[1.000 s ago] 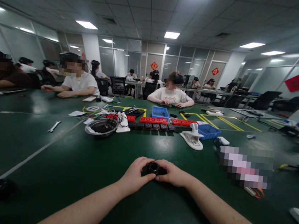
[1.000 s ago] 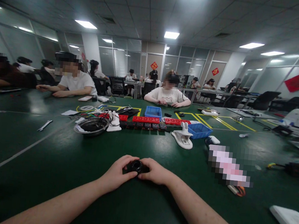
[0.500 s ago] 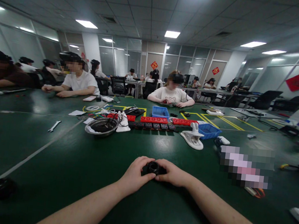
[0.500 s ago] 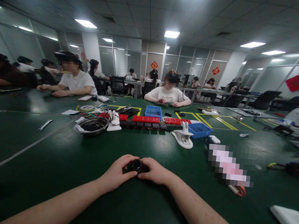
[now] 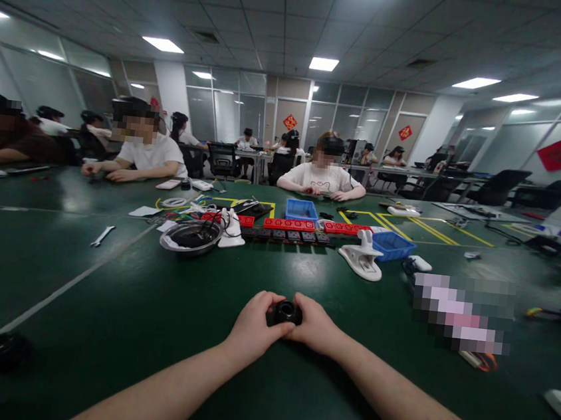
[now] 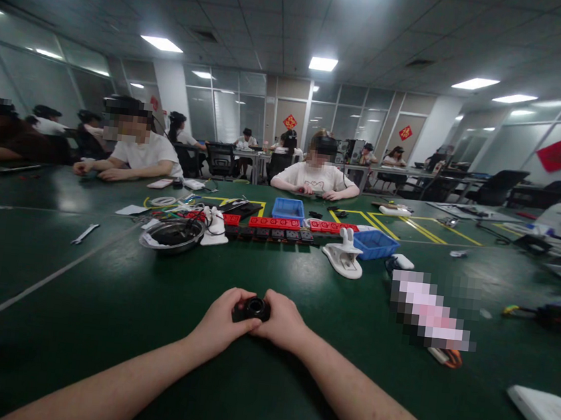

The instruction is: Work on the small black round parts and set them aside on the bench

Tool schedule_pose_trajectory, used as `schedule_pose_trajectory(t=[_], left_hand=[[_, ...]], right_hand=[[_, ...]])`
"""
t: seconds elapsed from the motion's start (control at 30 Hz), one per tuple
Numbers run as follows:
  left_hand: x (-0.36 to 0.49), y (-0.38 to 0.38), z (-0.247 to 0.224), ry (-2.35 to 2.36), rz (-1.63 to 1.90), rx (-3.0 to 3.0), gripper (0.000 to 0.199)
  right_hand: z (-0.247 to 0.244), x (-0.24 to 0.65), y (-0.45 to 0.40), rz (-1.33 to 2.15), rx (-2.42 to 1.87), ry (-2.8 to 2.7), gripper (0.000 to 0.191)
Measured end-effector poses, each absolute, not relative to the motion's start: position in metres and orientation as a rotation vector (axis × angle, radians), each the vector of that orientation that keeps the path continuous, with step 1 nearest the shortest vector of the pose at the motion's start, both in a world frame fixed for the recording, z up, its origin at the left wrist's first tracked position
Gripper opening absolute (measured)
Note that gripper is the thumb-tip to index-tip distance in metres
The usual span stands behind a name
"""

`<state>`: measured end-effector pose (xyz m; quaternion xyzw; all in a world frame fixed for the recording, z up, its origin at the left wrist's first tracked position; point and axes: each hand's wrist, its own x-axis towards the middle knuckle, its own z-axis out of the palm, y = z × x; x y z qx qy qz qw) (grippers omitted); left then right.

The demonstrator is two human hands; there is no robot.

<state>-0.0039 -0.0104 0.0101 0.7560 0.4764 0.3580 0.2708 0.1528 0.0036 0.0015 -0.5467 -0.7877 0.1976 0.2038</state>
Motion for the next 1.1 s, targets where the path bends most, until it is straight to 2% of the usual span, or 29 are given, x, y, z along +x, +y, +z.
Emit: schedule_pose_trajectory(t=[0.13,0.23,0.33,0.43,0.7,1.1], left_hand=[[-0.002,-0.011,0.009,1.354,1.019,2.028,0.03],[-0.004,-0.01,0.009,1.279,1.007,2.041,0.03],[-0.007,-0.009,0.012,1.177,0.941,2.069,0.032],[-0.01,-0.009,0.014,1.1,0.896,2.087,0.035],[-0.012,-0.008,0.014,1.073,0.864,2.07,0.04],[-0.011,-0.006,0.011,1.074,0.864,2.081,0.04]], right_hand=[[0.004,0.139,-0.005,0.206,-1.689,-2.228,0.023],[0.006,0.141,-0.009,0.178,-1.633,-2.272,0.029],[0.006,0.15,-0.008,0.311,-1.414,-2.298,0.043],[0.007,0.159,-0.003,0.507,-1.188,-2.33,0.047],[0.013,0.173,0.008,0.994,-0.966,-2.315,0.032],[0.008,0.172,0.009,0.982,-1.009,-2.284,0.029]])
